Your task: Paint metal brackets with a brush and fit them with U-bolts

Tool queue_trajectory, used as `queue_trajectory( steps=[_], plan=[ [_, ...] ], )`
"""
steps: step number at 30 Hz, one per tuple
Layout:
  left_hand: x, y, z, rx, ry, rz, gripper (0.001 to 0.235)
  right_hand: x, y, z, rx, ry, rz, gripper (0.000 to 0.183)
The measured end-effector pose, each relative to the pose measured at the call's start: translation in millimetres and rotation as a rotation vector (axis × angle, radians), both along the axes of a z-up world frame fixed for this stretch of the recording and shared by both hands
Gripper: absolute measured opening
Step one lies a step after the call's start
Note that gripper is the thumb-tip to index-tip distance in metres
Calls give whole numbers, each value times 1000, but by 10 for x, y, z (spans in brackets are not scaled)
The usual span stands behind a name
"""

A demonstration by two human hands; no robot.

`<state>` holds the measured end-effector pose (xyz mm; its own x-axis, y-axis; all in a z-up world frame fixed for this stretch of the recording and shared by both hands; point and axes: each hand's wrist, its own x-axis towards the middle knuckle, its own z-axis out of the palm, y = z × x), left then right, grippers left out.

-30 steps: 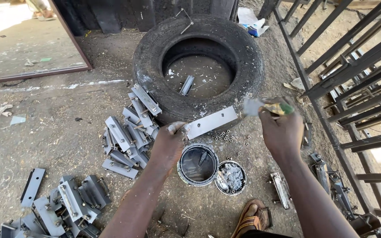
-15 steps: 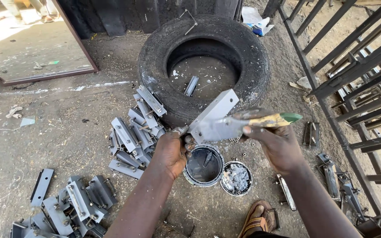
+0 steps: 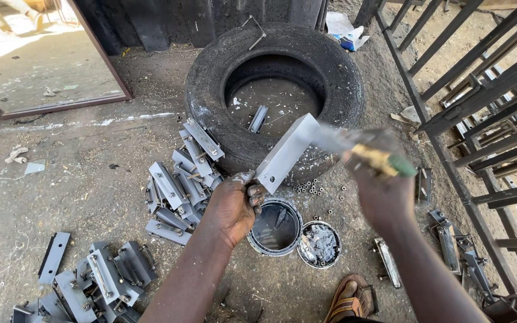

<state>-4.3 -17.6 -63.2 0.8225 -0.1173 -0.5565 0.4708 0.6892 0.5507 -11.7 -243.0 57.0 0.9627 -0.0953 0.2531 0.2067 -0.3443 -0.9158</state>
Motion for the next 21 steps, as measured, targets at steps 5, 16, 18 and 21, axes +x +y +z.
queue_trajectory(
  steps=[5, 16, 18, 21],
  plan=[
    [-56, 19, 113, -52, 7, 16, 15, -153, 94, -170, 279, 133, 229, 14],
    [-39, 33, 467, 523, -128, -299, 33, 240, -448, -126, 104, 114, -304, 15],
    [-49, 12, 606, 1150, -331, -568, 29, 207, -505, -164, -193, 163, -358, 33],
    [-231, -86, 908, 1461, -386, -698, 33, 100, -372, -130, -295, 138, -148, 19]
  ],
)
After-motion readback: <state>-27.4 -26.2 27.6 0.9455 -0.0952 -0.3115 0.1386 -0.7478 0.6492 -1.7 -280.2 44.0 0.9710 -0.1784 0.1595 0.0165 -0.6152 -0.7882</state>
